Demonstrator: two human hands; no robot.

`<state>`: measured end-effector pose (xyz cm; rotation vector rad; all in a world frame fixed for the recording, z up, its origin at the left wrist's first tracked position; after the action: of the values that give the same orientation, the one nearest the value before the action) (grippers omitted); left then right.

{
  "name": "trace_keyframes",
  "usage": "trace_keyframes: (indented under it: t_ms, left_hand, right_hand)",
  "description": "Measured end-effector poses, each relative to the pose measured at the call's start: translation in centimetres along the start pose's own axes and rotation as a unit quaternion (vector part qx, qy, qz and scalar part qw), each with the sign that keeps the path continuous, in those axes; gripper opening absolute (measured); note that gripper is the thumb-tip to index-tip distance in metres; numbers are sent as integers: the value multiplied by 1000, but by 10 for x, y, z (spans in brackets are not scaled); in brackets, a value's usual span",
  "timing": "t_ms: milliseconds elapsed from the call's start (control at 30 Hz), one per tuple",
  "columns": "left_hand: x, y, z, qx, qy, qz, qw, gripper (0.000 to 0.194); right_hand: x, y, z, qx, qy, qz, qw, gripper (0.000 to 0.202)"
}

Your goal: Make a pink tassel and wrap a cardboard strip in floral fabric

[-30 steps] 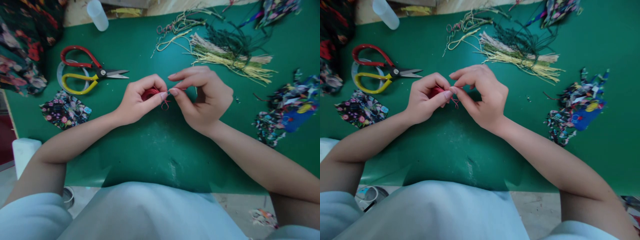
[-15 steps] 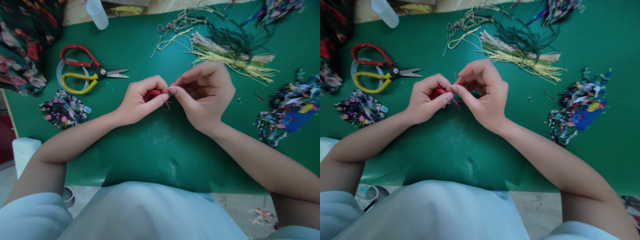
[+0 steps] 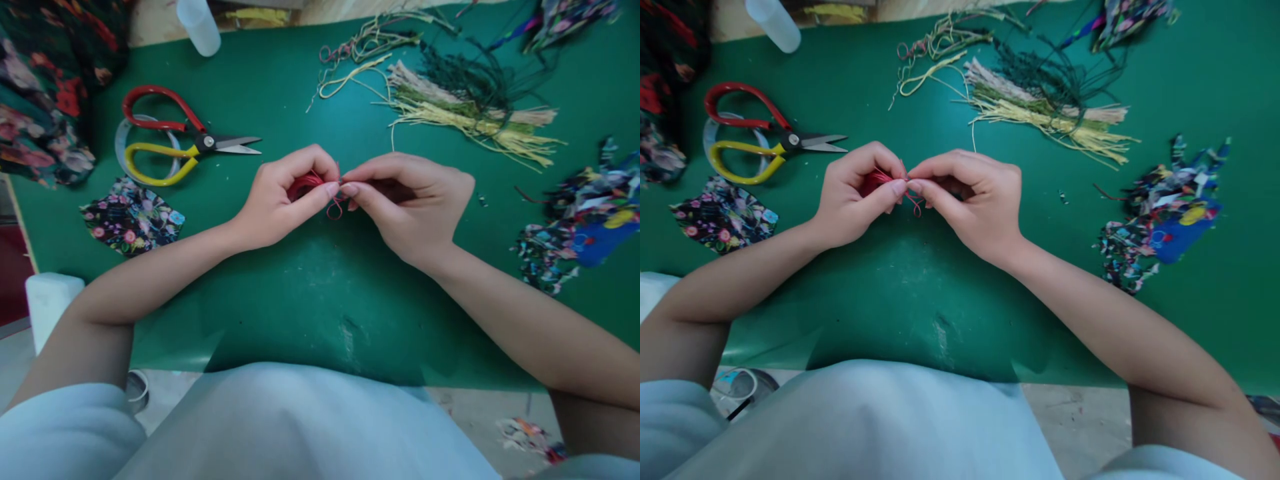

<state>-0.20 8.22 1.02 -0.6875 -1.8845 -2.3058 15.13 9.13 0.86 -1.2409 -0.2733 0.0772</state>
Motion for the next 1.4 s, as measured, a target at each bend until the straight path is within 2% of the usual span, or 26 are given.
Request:
trace_keyframes:
  t_ms: [533,833,1000,1167,1400]
  left_hand:
    - [0,2,-2,-17,8,21,1000,31]
    - [0,2,-1,-20,-4,29,999,33]
    - [-1,2,-1,-16,-4,30,999,31]
    - [-1,3,-1,-16,-7,29,999,30]
    - [-1,2,-1,-16,-17,22,999,31]
  right_hand:
    - [-5,0,-1,18,-65,-58,996,21]
    - [-11,14,4,-76,-128,97,984,33]
    - [-11,15,9,-70,-122,172,975,31]
    - [-10,17,10,-36,-132,181,974,29]
    - [-9,22,10,-51,-127,153,979,35]
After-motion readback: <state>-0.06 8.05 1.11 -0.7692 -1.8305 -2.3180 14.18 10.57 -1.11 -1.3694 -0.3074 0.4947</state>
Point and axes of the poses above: each hand's wrist, its own z-axis towards the middle knuckle, its own x-axis out of the back of the hand, y = z × x, the point moved 6 cm from there along z, towards the middle knuckle, and after that the axes turned 5 degrees about z, right-handed, at the moved point
